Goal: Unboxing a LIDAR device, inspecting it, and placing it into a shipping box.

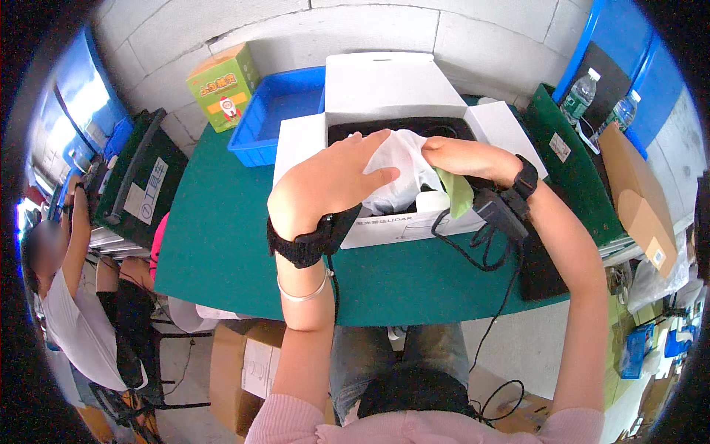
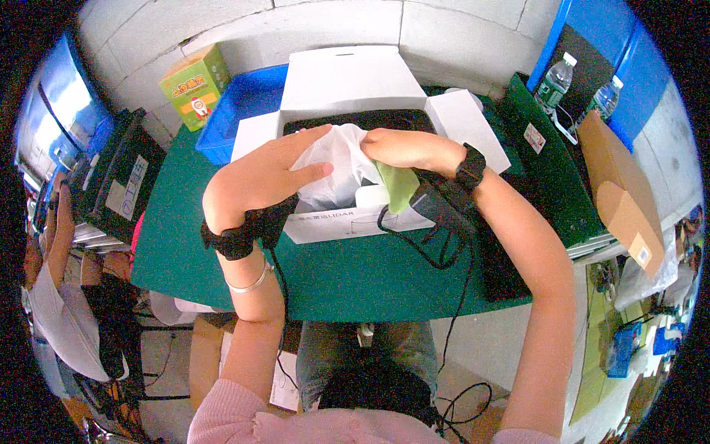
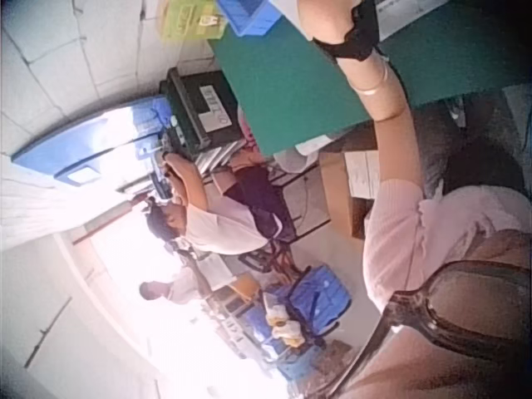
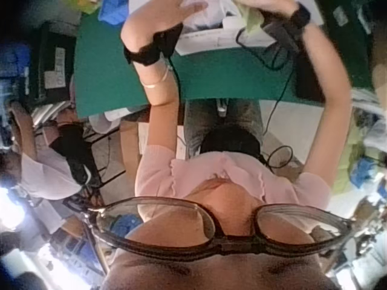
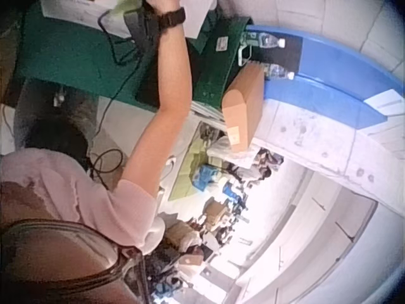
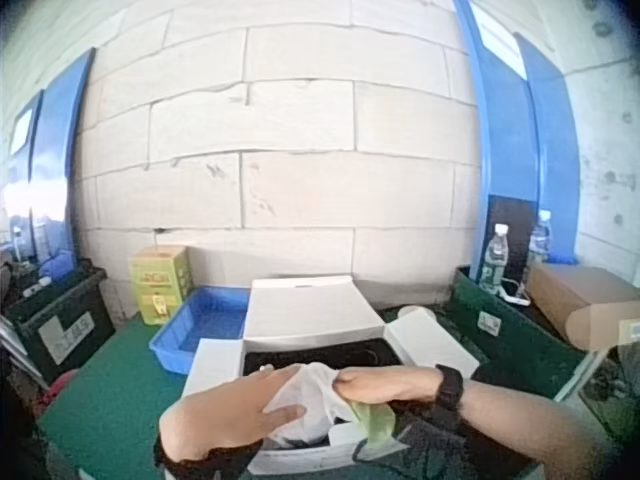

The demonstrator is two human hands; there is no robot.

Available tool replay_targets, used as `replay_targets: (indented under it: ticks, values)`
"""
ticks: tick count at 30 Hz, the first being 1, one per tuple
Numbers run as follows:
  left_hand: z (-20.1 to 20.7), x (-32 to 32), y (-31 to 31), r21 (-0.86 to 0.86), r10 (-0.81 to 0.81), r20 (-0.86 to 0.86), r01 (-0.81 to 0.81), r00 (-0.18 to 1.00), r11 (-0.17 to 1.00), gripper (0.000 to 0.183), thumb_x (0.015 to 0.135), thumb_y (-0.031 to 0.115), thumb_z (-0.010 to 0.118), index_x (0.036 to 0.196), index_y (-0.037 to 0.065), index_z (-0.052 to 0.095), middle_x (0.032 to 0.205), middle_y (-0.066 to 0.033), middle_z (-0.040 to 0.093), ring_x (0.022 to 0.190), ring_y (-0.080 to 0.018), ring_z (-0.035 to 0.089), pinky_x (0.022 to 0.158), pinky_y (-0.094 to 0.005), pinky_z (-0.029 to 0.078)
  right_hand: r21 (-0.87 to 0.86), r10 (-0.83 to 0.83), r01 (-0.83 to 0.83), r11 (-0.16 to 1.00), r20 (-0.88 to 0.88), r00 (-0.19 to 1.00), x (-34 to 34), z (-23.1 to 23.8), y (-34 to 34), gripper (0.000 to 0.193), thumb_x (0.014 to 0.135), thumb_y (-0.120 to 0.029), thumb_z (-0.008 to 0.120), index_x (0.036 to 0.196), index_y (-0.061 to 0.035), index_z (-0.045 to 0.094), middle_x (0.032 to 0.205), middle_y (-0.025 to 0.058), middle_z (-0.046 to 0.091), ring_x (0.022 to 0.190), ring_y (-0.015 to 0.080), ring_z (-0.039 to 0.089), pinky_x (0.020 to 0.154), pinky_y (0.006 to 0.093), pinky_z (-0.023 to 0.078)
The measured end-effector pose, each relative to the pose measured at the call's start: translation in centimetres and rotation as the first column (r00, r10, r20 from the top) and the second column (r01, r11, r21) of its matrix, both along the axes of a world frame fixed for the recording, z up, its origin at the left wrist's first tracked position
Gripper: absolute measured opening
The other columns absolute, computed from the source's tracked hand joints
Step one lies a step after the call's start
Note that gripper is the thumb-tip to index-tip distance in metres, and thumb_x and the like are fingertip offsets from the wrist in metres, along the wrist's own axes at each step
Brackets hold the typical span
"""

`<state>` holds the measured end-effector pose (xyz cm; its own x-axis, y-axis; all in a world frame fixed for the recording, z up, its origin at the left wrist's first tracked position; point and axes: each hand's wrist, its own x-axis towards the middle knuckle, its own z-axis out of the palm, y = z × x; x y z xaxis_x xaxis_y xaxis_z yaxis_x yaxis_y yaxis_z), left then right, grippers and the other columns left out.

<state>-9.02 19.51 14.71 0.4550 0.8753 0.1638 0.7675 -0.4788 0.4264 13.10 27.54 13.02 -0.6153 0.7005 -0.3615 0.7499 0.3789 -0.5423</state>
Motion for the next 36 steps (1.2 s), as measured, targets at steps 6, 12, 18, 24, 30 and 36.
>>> replay_targets:
  ticks: [6,12,18,24,30,36]
  values:
    - [-0.1,1.7,0.1,-0.11,0.036,-0.145,-0.052,0.989,0.993,0.068,0.088,0.042,0.059,0.14,0.003,0.038,0.126,-0.0237,0.056,0.114,-0.0392,0.055,0.097,-0.0411,0.043,0.266,0.127,-0.09,0.96,-0.126,0.984,-0.1,-1.9,-0.1,0.027,0.083,-0.013,0.051,0.101,0.0033,0.063,0.087,0.025,0.065,0.082,0.0358,0.065,0.073,0.0402,0.049]
    - [0.2,1.6,0.0,-0.016,0.057,-0.118,-0.059,0.991,0.998,0.061,0.085,0.042,0.061,0.134,0.008,0.047,0.1,-0.0236,0.065,0.097,-0.0399,0.062,0.082,-0.047,0.05,0.565,0.086,-0.024,0.825,-0.083,0.993,-0.4,0.6,-0.7,0.024,0.079,-0.014,0.06,0.098,0.0003,0.067,0.084,0.021,0.067,0.081,0.0341,0.066,0.074,0.0385,0.051]
    - [1.0,0.7,-0.7,-0.004,0.084,-0.071,-0.085,0.994,0.996,0.056,0.089,0.039,0.057,0.135,0.008,0.047,0.101,-0.0222,0.065,0.097,-0.0387,0.06,0.085,-0.0462,0.047,0.596,0.149,0.064,0.8,-0.301,0.942,1.7,4.8,-2.0,0.03,0.077,-0.004,0.054,0.103,-0.0049,0.07,0.093,0.0161,0.069,0.084,0.0296,0.067,0.078,0.0375,0.052]
    - [1.0,1.7,-1.5,0.097,-0.022,0.04,0.018,0.999,0.995,0.046,0.093,0.029,0.052,0.133,0.007,0.048,0.098,-0.0229,0.065,0.095,-0.0403,0.06,0.083,-0.047,0.048,0.441,0.435,-0.366,0.819,-0.063,0.898,1.9,2.6,-3.8,0.046,0.076,0.004,0.046,0.117,-0.0033,0.063,0.107,0.019,0.067,0.094,0.0313,0.065,0.084,0.0328,0.049]
    - [-0.3,3.6,-0.9,0.013,-0.163,0.005,0.163,0.987,0.986,0.04,0.096,0.022,0.047,0.133,0.01,0.048,0.095,-0.0234,0.065,0.088,-0.042,0.062,0.078,-0.0478,0.048,0.25,0.294,-0.288,0.925,0.012,0.956,3.0,1.8,-1.8,0.045,0.082,-0.005,0.044,0.121,-0.0158,0.063,0.109,0.0174,0.065,0.093,0.0354,0.065,0.087,0.038,0.049]
    - [-2.3,5.3,0.7,0.072,-0.15,-0.128,0.16,0.98,0.984,0.027,0.094,0.02,0.048,0.115,0.007,0.059,0.092,-0.0213,0.066,0.087,-0.0403,0.063,0.076,-0.0481,0.05,0.201,0.308,-0.288,0.936,-0.079,0.948,3.6,1.3,-1.6,0.04,0.083,-0.003,0.05,0.121,-0.0058,0.062,0.108,0.0175,0.067,0.092,0.0265,0.065,0.088,0.0337,0.048]
